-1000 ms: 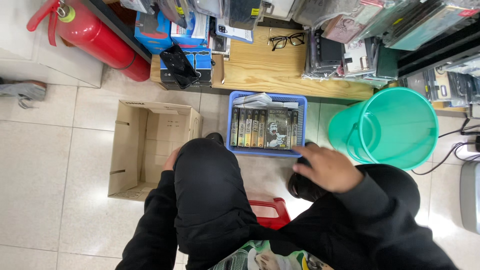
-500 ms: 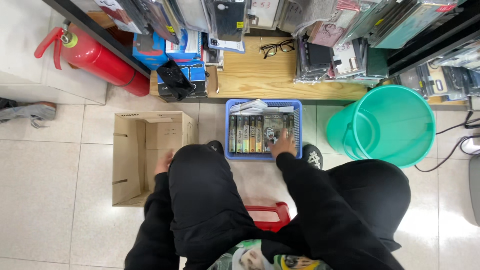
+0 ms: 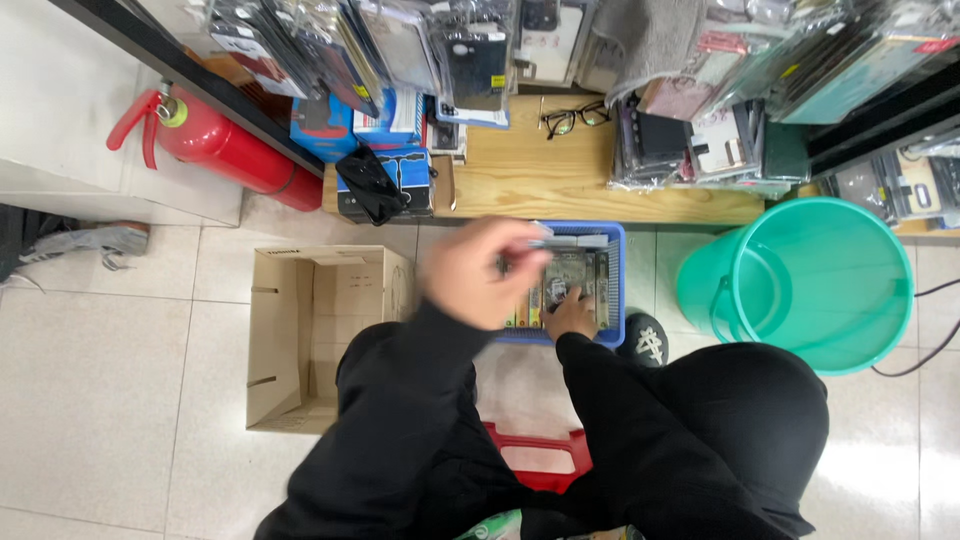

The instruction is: The person picks up a packaged screen protector from a blue bin, wipes the exterior of the plastic case with a cloth by hand, opens the box to show the interior contents, and then places it back into the bin.

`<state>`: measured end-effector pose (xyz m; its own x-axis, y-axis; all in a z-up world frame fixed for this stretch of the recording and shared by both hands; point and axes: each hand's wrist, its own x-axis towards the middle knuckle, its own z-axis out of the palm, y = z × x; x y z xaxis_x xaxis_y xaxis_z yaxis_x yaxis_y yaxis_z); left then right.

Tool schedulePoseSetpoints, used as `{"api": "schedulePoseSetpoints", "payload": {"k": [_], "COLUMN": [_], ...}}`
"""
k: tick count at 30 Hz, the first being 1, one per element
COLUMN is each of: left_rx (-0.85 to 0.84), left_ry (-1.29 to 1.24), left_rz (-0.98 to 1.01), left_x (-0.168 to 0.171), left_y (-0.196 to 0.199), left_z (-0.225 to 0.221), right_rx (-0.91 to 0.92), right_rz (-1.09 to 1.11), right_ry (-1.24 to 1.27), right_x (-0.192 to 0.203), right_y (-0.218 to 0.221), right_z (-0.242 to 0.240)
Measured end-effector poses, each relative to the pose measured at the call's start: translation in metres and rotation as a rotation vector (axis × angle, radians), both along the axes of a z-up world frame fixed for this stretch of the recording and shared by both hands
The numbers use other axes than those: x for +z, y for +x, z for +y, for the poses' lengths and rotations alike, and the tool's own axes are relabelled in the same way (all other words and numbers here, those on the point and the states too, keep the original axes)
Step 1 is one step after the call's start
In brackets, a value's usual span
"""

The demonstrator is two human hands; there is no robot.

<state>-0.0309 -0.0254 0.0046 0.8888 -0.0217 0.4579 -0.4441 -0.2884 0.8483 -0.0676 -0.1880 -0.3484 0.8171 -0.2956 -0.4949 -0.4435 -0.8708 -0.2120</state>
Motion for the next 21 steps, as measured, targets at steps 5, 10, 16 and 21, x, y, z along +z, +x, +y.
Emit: {"api": "schedulePoseSetpoints", "payload": {"k": [5,10,16,21], "left_rx": [-0.245,-0.462,-0.243,0.066], "left_ry": [0.574,0.810,0.855,0.748], "left_rz": [0.443,0.793,0.734,0.698], "left_x": [-0.052,-0.028,-0.080,-0.084], "left_y": [0.018,0.022,0.030,0.036], "left_z": [-0.022,-0.017,-0.007,0.008], "right_rx": [-0.084,-0.256,-0.336,-0.384], "right_rz": [0.043,0.175,0.111,-0.052], "right_ry": [0.045,0.278,0.361,0.746], "right_x": [0.003,0.095,0.091,0.151], "right_y": [0.003,0.006,0.015,0.030], "right_z": [-0.006,-0.001,0.001,0.019]}}
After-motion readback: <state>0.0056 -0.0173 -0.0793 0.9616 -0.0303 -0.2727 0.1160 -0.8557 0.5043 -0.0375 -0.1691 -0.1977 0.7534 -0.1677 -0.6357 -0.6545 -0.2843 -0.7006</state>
